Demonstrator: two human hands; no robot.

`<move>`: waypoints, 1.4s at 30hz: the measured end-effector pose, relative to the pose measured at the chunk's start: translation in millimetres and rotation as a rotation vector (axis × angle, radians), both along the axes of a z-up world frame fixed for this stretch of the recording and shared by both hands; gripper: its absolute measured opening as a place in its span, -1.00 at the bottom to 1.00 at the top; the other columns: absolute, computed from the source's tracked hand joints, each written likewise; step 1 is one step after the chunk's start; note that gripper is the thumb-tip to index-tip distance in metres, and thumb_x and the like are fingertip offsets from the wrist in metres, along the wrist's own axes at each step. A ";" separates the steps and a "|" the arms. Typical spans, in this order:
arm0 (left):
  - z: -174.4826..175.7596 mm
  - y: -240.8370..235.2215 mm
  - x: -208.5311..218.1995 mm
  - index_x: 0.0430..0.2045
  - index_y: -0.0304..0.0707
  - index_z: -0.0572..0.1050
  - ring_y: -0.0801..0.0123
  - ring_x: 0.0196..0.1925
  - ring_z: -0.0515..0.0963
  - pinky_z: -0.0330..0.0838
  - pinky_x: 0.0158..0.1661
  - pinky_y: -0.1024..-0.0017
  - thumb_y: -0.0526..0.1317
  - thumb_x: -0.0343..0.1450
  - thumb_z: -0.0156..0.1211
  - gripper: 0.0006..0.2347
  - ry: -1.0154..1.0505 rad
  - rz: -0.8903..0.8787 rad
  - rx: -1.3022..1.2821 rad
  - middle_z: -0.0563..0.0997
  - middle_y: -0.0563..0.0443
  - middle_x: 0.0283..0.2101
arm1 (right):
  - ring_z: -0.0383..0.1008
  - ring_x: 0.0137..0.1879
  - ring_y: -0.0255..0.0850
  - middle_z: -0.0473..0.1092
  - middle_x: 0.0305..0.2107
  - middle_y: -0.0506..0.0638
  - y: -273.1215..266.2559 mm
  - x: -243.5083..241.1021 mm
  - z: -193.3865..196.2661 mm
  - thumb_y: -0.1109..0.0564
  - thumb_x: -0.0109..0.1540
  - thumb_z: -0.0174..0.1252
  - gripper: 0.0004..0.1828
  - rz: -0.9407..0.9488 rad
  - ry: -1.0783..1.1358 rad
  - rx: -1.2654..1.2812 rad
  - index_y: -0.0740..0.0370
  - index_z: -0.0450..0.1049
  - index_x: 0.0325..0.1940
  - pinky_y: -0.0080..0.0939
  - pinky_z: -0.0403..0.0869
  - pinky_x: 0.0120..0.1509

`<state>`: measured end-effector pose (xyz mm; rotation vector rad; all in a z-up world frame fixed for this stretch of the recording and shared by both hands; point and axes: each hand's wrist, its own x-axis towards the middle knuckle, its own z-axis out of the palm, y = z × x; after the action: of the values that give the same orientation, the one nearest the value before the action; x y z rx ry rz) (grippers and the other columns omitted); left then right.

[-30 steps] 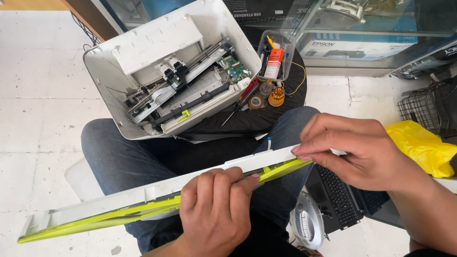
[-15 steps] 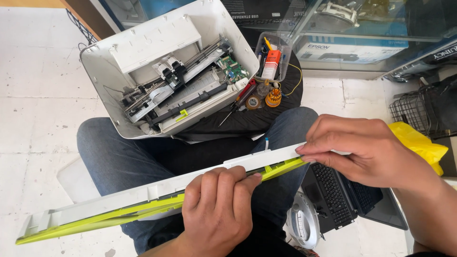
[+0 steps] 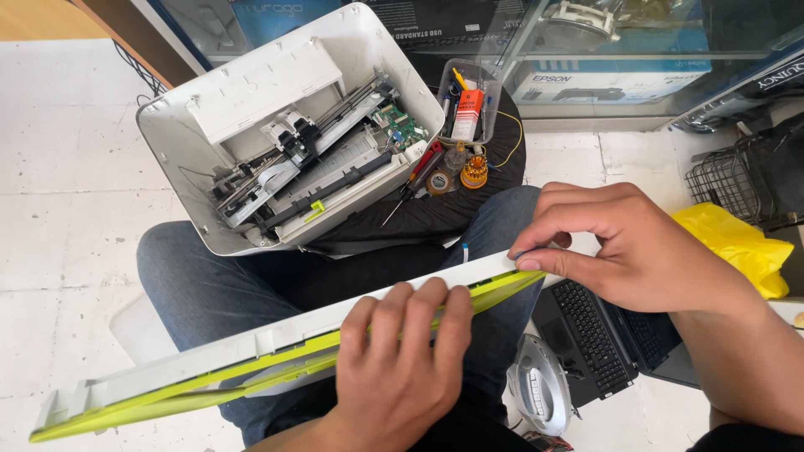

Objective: The person uses a red-handled screwdriver to remove screws from the frame of a lime-green flatbed scanner. They then use a blue plastic pry tool to release clips and separate the frame from the scanner body, exposing the internal components.

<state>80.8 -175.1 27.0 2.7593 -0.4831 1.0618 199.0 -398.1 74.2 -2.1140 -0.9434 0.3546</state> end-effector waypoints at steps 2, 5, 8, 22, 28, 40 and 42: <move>-1.7 -8.1 2.6 -0.20 0.01 0.55 0.35 -0.20 0.57 0.30 -0.13 0.36 -0.13 0.59 -0.01 -0.86 -0.012 -0.006 0.004 0.60 0.19 -0.16 | 0.45 -0.38 -0.30 0.52 -0.49 -0.10 1.0 -0.7 0.6 0.10 0.22 0.27 -0.88 -0.009 0.007 -0.012 0.11 0.65 -0.21 -0.33 0.40 -0.18; -3.8 -17.6 7.7 -0.18 0.01 0.56 0.37 -0.21 0.55 0.30 -0.15 0.38 -0.08 0.62 -0.10 -0.79 -0.029 -0.014 0.009 0.58 0.18 -0.17 | 0.48 -0.38 -0.32 0.53 -0.49 -0.10 1.2 -1.5 -1.8 0.10 0.21 0.29 -0.88 -0.033 0.015 -0.017 0.11 0.66 -0.20 -0.34 0.41 -0.19; -10.2 -27.3 11.8 -0.17 0.03 0.55 0.38 -0.20 0.54 0.28 -0.16 0.40 -0.06 0.63 -0.14 -0.76 -0.056 0.003 0.017 0.57 0.18 -0.17 | 0.46 -0.40 -0.33 0.50 -0.50 -0.10 1.4 -3.2 -5.6 0.12 0.22 0.28 -0.89 -0.056 0.006 0.008 0.12 0.65 -0.20 -0.36 0.40 -0.20; -25.9 -36.0 8.5 -0.31 0.14 0.51 0.50 -0.26 0.48 0.07 -0.18 0.46 -0.19 0.55 -0.07 -0.84 -0.153 0.047 0.000 0.55 0.33 -0.29 | 0.54 -0.34 -0.11 0.52 -0.43 0.14 -24.6 -26.7 -36.3 0.27 0.18 0.24 -0.88 -0.214 -0.073 0.365 0.39 0.52 -0.25 -0.24 0.57 -0.11; -28.2 -33.4 11.2 -0.33 0.16 0.51 0.55 -0.28 0.49 0.08 -0.15 0.48 -0.01 0.55 0.16 -0.90 -0.193 0.042 0.013 0.53 0.35 -0.28 | 0.50 -0.34 -0.10 0.51 -0.42 0.11 -23.1 -31.4 -35.9 0.26 0.21 0.21 -0.87 -0.159 -0.066 0.379 0.37 0.52 -0.18 -0.23 0.55 -0.12; -26.9 -32.8 12.1 -0.35 0.20 0.52 0.58 -0.29 0.49 0.10 -0.18 0.50 0.06 0.57 0.10 -0.84 -0.192 0.004 0.000 0.53 0.38 -0.29 | 0.42 -0.30 -0.12 0.45 -0.42 0.02 -20.4 -34.1 -20.5 0.25 0.19 0.23 -0.82 -0.071 -0.181 0.215 0.36 0.55 -0.14 -0.27 0.50 -0.12; -27.5 -33.4 14.1 -0.34 0.18 0.52 0.57 -0.29 0.52 0.12 -0.14 0.49 0.10 0.54 0.20 -0.83 -0.195 0.010 -0.022 0.56 0.38 -0.29 | 0.46 -0.29 -0.11 0.44 -0.43 0.09 -21.6 -35.3 -25.8 0.26 0.19 0.22 -0.84 -0.123 -0.204 0.236 0.39 0.54 -0.16 -0.29 0.49 -0.13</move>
<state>94.9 -208.5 -0.5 2.6548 -0.4796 1.3378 163.7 -419.7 48.4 -2.0036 -0.9158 -0.0357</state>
